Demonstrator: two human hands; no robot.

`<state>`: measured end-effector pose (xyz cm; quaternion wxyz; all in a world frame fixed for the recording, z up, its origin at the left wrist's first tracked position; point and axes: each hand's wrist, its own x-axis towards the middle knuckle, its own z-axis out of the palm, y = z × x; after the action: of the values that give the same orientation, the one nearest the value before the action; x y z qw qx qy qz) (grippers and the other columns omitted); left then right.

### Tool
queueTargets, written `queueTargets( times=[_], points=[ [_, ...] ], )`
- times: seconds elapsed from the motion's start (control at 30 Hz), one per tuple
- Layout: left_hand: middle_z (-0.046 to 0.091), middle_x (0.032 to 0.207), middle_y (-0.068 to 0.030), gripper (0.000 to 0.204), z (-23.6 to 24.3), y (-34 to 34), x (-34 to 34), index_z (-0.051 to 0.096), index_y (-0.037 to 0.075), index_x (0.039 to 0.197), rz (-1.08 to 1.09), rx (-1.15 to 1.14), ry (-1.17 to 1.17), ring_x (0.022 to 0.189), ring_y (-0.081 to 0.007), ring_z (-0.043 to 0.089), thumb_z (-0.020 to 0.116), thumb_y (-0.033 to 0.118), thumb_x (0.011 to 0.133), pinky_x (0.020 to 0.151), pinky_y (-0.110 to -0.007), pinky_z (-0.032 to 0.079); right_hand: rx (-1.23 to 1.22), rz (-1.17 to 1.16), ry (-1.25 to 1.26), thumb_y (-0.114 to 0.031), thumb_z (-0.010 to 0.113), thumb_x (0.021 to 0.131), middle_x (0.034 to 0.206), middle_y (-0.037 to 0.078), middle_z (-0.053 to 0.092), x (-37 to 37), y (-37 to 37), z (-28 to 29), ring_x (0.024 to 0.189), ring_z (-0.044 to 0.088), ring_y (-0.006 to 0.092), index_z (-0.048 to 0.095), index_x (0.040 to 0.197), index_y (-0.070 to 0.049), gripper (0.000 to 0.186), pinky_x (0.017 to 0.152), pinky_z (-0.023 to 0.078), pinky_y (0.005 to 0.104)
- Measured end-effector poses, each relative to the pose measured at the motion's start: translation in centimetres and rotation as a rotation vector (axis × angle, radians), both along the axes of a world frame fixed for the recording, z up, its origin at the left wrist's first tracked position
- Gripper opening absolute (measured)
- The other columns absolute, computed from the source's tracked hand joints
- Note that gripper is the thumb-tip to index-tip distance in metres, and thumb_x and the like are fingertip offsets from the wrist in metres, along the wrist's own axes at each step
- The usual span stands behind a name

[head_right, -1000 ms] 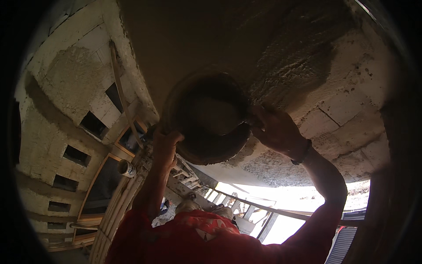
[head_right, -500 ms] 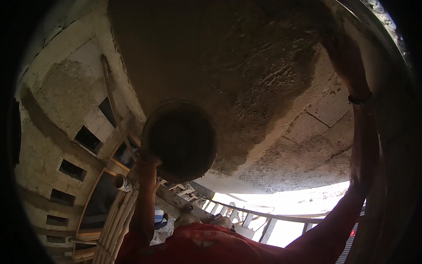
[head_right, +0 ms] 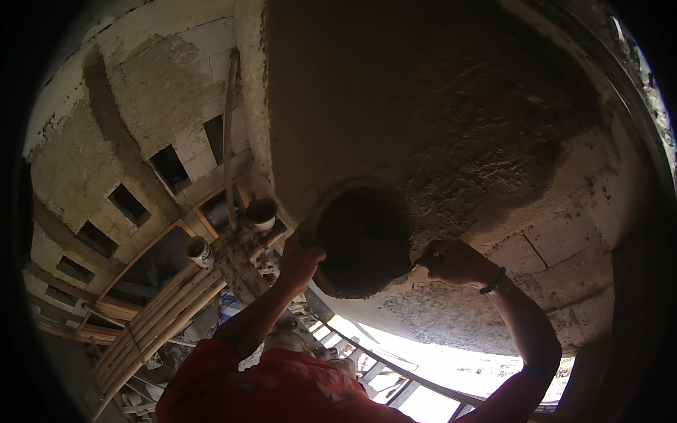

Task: The person applies plaster to a circular opening in the ceiling using a trowel and then smooths the surrounding ceiling surface using a long wooden board.

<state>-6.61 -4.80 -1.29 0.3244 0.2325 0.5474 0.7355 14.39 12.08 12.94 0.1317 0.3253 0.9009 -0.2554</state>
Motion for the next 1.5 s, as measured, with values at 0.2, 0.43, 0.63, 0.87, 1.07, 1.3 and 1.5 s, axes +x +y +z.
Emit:
queueTargets(
  times=[0.2, 0.43, 0.63, 0.87, 1.07, 1.3, 1.5],
  points=[
    [0.058, 0.095, -0.0076, 0.063, 0.0, 0.2, -2.6, 0.049, -0.003, 0.123, -0.025, -0.048, 0.046, 0.082, -0.0140, 0.055, 0.054, -0.004, 0.060, 0.074, -0.025, 0.046, 0.569, 0.484, 0.186, -0.013, 0.055, 0.081, 0.101, 0.019, 0.055, -3.0, 0.4, -4.8, 0.091, 0.057, 0.0304, 0.059, 0.100, -0.006, 0.021, 0.075, 0.050, 0.0389],
    [0.060, 0.099, -0.0096, 0.062, 0.2, 0.6, -7.9, 0.050, -0.002, 0.123, -0.077, -0.047, 0.045, 0.082, -0.0154, 0.057, 0.053, -0.001, 0.061, 0.075, -0.027, 0.046, 0.899, 0.414, 0.106, -0.012, 0.056, 0.077, 0.097, 0.019, 0.052, -9.9, -1.2, -11.1, 0.087, 0.055, 0.0298, 0.057, 0.103, -0.009, 0.026, 0.069, 0.049, 0.0404],
    [0.060, 0.091, -0.0102, 0.064, -1.8, 0.5, -13.3, 0.048, -0.001, 0.125, -0.091, -0.093, 0.142, 0.075, -0.0145, 0.056, 0.054, 0.000, 0.062, 0.070, -0.028, 0.047, 0.954, 0.478, 0.122, -0.011, 0.055, 0.078, 0.095, 0.014, 0.054, -12.9, -2.5, -8.4, 0.078, 0.055, 0.0268, 0.055, 0.112, -0.011, 0.034, 0.069, 0.047, 0.0390],
    [0.060, 0.085, -0.0104, 0.059, 1.6, 0.1, -15.5, 0.050, -0.001, 0.122, -0.093, -0.269, 0.281, 0.072, -0.0169, 0.057, 0.055, 0.002, 0.064, 0.068, -0.030, 0.047, 1.012, 0.323, -0.086, -0.015, 0.057, 0.079, 0.089, 0.015, 0.059, -18.4, -1.3, -8.3, 0.078, 0.058, 0.0281, 0.059, 0.105, -0.011, 0.026, 0.064, 0.049, 0.0419],
    [0.062, 0.084, -0.0130, 0.057, 1.0, 1.1, -16.1, 0.052, 0.000, 0.121, 0.006, -0.257, 0.485, 0.071, -0.0201, 0.058, 0.055, 0.000, 0.064, 0.070, -0.032, 0.048, 0.357, 0.280, 0.402, -0.018, 0.058, 0.081, 0.075, 0.016, 0.061, -18.7, 1.7, -16.6, 0.072, 0.062, 0.0339, 0.061, 0.091, -0.010, 0.013, 0.065, 0.051, 0.0461],
    [0.058, 0.081, -0.0048, 0.049, 0.7, 1.2, -19.7, 0.053, -0.003, 0.114, 0.038, -0.063, 0.147, 0.071, -0.0112, 0.054, 0.052, -0.003, 0.065, 0.066, -0.025, 0.045, 0.272, 0.213, 0.689, -0.022, 0.060, 0.081, 0.082, 0.016, 0.064, -21.6, 0.9, -13.9, 0.074, 0.064, 0.0335, 0.059, 0.099, -0.010, 0.022, 0.066, 0.052, 0.0442],
    [0.057, 0.089, -0.0047, 0.048, 0.6, 1.0, -22.3, 0.052, -0.003, 0.113, 0.084, 0.098, -0.086, 0.076, -0.0112, 0.053, 0.051, -0.007, 0.065, 0.068, -0.023, 0.044, 0.354, 0.261, 0.504, -0.019, 0.062, 0.080, 0.080, 0.014, 0.066, -22.8, 3.3, -8.5, 0.072, 0.065, 0.0325, 0.059, 0.104, -0.009, 0.026, 0.065, 0.053, 0.0412]
  ],
)
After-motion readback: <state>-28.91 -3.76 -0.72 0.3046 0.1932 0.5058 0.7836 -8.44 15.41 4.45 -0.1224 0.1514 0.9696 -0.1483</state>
